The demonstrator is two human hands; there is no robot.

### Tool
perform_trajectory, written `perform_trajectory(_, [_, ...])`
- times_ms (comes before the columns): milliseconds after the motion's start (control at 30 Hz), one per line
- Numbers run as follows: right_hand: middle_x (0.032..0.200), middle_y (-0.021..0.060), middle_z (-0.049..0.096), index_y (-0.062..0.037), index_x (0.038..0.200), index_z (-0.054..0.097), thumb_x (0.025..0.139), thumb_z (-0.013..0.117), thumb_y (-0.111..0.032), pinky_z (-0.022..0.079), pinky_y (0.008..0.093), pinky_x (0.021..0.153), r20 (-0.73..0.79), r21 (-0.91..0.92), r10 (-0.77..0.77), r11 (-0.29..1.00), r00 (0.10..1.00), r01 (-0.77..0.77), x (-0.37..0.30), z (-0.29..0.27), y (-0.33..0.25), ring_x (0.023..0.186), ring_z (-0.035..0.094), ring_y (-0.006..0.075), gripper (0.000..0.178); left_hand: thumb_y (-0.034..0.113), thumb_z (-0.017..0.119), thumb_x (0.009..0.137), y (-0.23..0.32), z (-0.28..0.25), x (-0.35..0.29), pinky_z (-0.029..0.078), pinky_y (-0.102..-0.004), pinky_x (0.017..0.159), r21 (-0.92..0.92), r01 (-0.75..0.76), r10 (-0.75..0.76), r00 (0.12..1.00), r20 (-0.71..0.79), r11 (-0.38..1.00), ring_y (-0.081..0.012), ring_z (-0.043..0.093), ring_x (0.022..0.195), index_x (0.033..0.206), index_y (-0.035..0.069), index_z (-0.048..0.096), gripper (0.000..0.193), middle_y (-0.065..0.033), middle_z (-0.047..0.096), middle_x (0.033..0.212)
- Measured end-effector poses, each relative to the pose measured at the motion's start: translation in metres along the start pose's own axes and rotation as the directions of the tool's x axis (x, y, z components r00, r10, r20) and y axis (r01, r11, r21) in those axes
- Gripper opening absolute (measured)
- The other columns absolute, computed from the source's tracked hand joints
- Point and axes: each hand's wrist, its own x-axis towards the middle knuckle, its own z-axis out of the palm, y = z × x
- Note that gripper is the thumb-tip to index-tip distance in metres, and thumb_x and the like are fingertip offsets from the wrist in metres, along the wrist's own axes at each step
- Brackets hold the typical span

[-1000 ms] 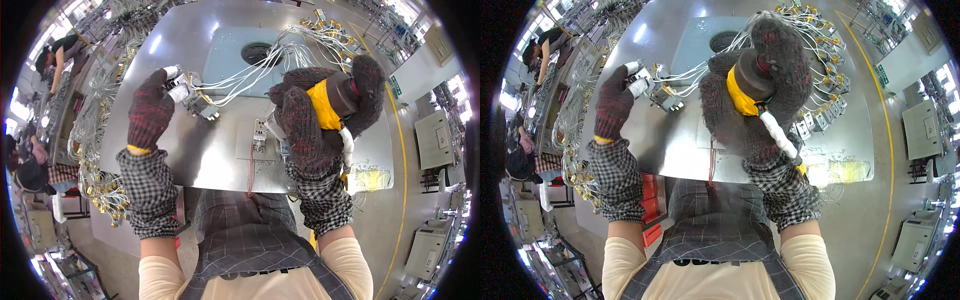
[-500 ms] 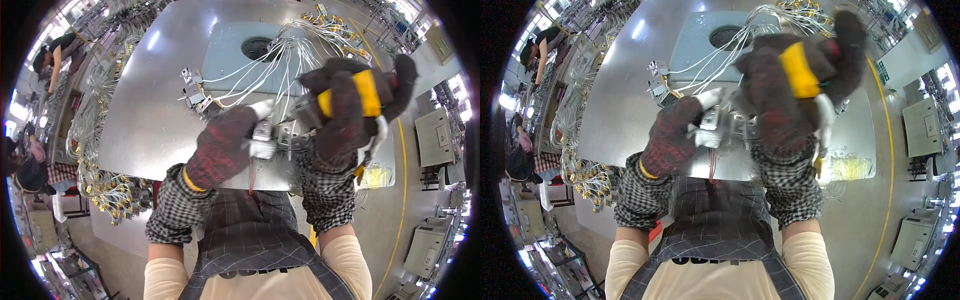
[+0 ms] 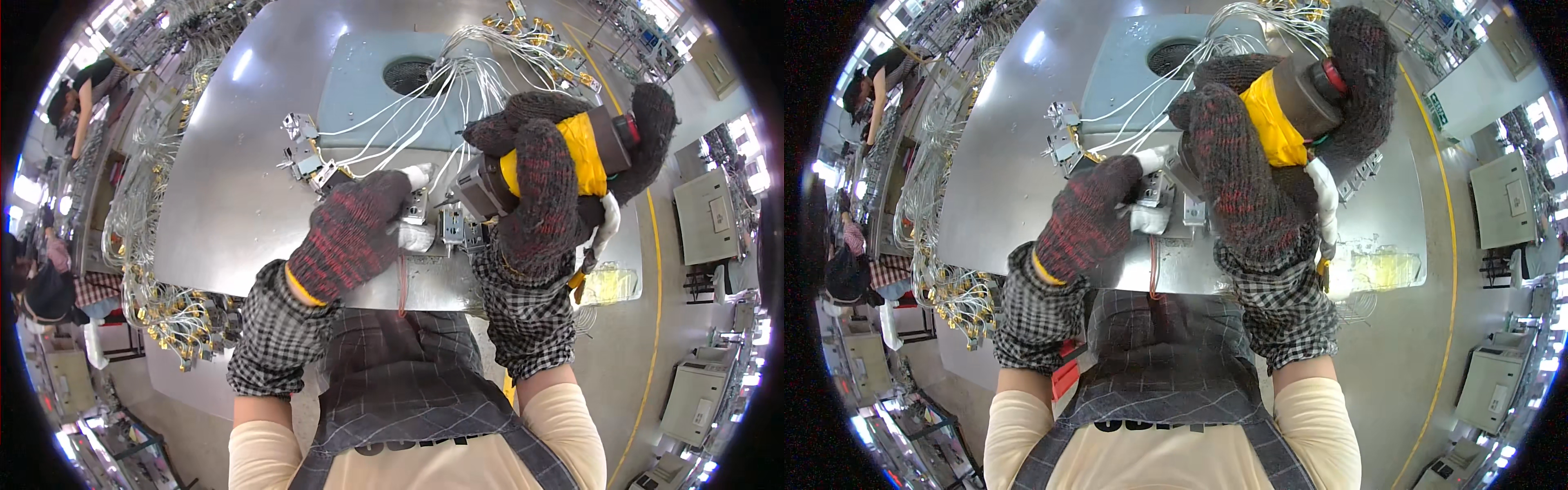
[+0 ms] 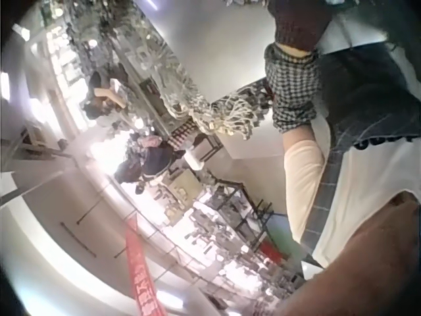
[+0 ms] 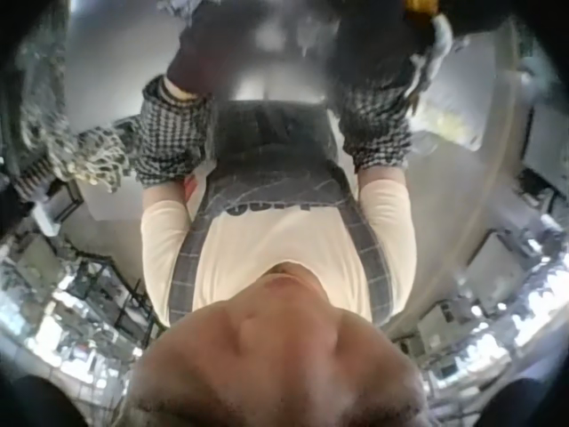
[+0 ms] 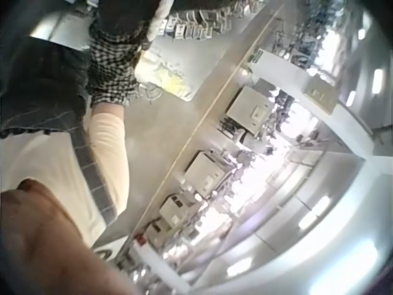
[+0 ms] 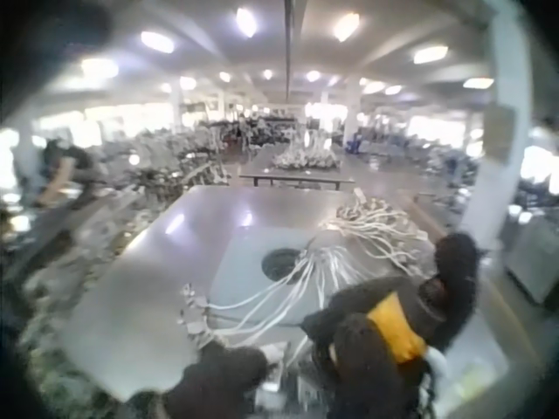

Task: Use an electric screwdriver to mount wiring components onto a metal plate at an assembly station.

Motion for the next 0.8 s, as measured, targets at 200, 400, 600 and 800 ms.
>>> perform_trajectory(200, [0.102,0.0195,0.065,-0.0114,0.149,0.025,0.085,0.069,-0.001,0.062,0.0425,0.067,-0.133,-0.061,0.12,0.99,0.984,-0.129,-0.004,0.011,-0.004,0.078,0.07,0.028,0.078,0.029,0.076,0.076,0.002,0.003,0.004,0.053,-0.0433,0.075,-0.06,0.11,-0.104,0.991,0.089,0.992,-0.0338,0.067,0.088,0.12,0.006,0.059,0.052,-0.0151,0.066,0.1])
perform_trajectory(400, [0.102,0.0149,0.065,-0.009,0.148,0.028,0.084,0.07,0.001,0.061,0.0353,0.069,0.297,-0.537,0.032,0.832,0.954,0.139,-0.01,-0.005,0.016,0.083,0.068,0.0211,0.077,0.027,0.079,0.071,-0.004,-0.003,-0.01,0.047,-0.0474,0.095,0.142,0.057,-0.045,0.995,-0.084,0.988,-0.037,0.056,0.115,0.132,0.013,0.053,0.068,-0.0158,0.058,0.126])
perform_trajectory(600, [0.102,0.0147,0.066,-0.0069,0.145,0.03,0.083,0.07,0.002,0.06,0.0325,0.067,0.364,-0.505,0.35,0.853,0.863,-0.133,-0.027,-0.002,0.019,0.079,0.067,0.0178,0.074,0.043,0.082,0.061,-0.021,-0.022,-0.014,0.029,-0.0545,0.112,0.377,-0.02,0.058,0.994,-0.09,0.926,-0.0345,0.047,0.128,0.138,0.016,0.049,0.089,-0.0152,0.054,0.133])
perform_trajectory(800, [0.099,0.0209,0.067,-0.008,0.146,0.023,0.084,0.068,-0.003,0.06,0.0355,0.061,0.383,-0.347,-0.023,0.923,0.923,0.167,-0.004,-0.018,0.025,0.069,0.068,0.0226,0.077,0.026,0.072,0.074,-0.016,0.011,-0.005,0.018,-0.057,0.117,0.282,-0.204,0.258,0.951,-0.169,0.937,-0.026,0.065,0.088,0.096,0.004,0.063,0.032,-0.0067,0.064,0.08])
